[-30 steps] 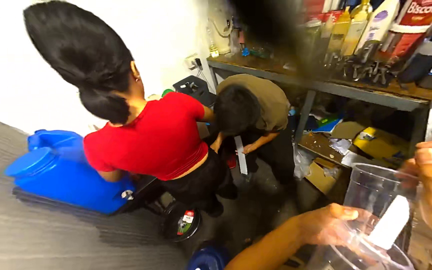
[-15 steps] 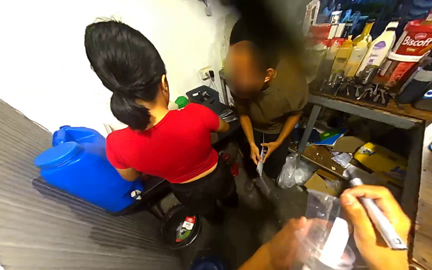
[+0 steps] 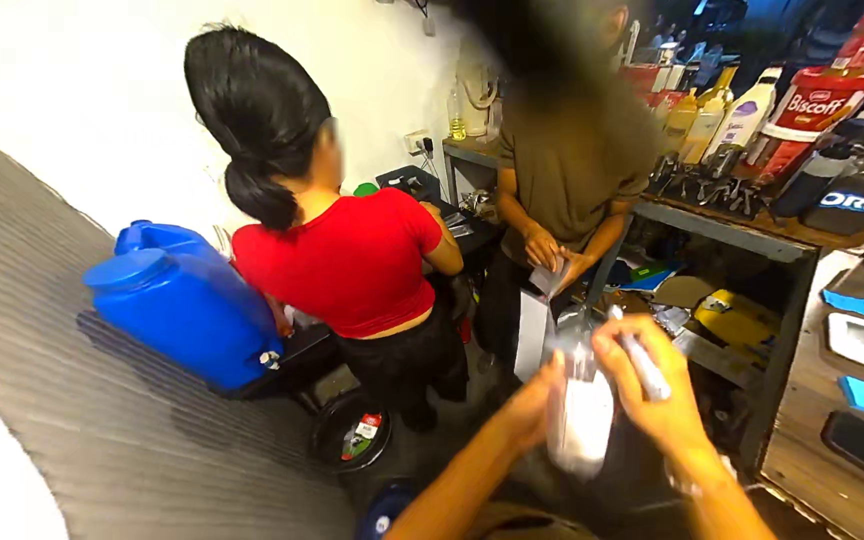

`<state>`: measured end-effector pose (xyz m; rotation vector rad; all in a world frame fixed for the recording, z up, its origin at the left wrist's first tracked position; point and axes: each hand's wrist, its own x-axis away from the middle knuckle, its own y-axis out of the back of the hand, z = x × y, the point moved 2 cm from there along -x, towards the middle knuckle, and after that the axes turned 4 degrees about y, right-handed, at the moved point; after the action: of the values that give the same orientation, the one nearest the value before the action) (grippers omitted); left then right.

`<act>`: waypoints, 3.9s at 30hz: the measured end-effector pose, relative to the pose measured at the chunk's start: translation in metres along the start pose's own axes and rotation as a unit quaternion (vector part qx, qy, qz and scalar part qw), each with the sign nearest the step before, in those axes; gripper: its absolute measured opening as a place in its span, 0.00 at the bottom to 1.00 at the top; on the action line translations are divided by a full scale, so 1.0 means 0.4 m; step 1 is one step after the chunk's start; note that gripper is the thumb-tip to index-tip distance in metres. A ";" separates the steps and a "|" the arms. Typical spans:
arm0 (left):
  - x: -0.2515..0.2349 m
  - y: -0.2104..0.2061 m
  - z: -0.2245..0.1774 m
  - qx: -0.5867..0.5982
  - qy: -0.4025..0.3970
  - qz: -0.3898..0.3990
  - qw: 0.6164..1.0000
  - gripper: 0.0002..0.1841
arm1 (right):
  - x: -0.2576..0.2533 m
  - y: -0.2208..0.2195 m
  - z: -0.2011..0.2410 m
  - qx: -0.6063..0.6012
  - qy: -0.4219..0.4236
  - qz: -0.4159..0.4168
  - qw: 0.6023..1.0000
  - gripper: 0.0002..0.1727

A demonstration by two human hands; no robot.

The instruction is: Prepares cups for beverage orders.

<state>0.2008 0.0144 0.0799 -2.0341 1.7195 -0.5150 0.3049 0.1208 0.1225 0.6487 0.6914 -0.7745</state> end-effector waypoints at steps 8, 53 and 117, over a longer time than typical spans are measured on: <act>-0.173 -0.167 -0.039 0.066 -0.129 0.053 0.988 0.28 | -0.154 0.193 0.037 -0.087 0.109 0.022 0.990 0.09; -0.087 -0.477 0.065 0.120 -0.132 0.160 0.971 0.30 | 0.067 0.412 0.227 -0.316 0.192 -0.194 0.909 0.11; -0.045 -0.536 0.090 0.060 -0.206 0.042 0.976 0.20 | 0.121 0.442 0.211 -0.214 0.200 -0.207 0.934 0.10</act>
<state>0.3945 0.0657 0.1657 -1.8183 1.4770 -0.1485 0.4964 0.1370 0.1835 0.2574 1.3590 -0.8465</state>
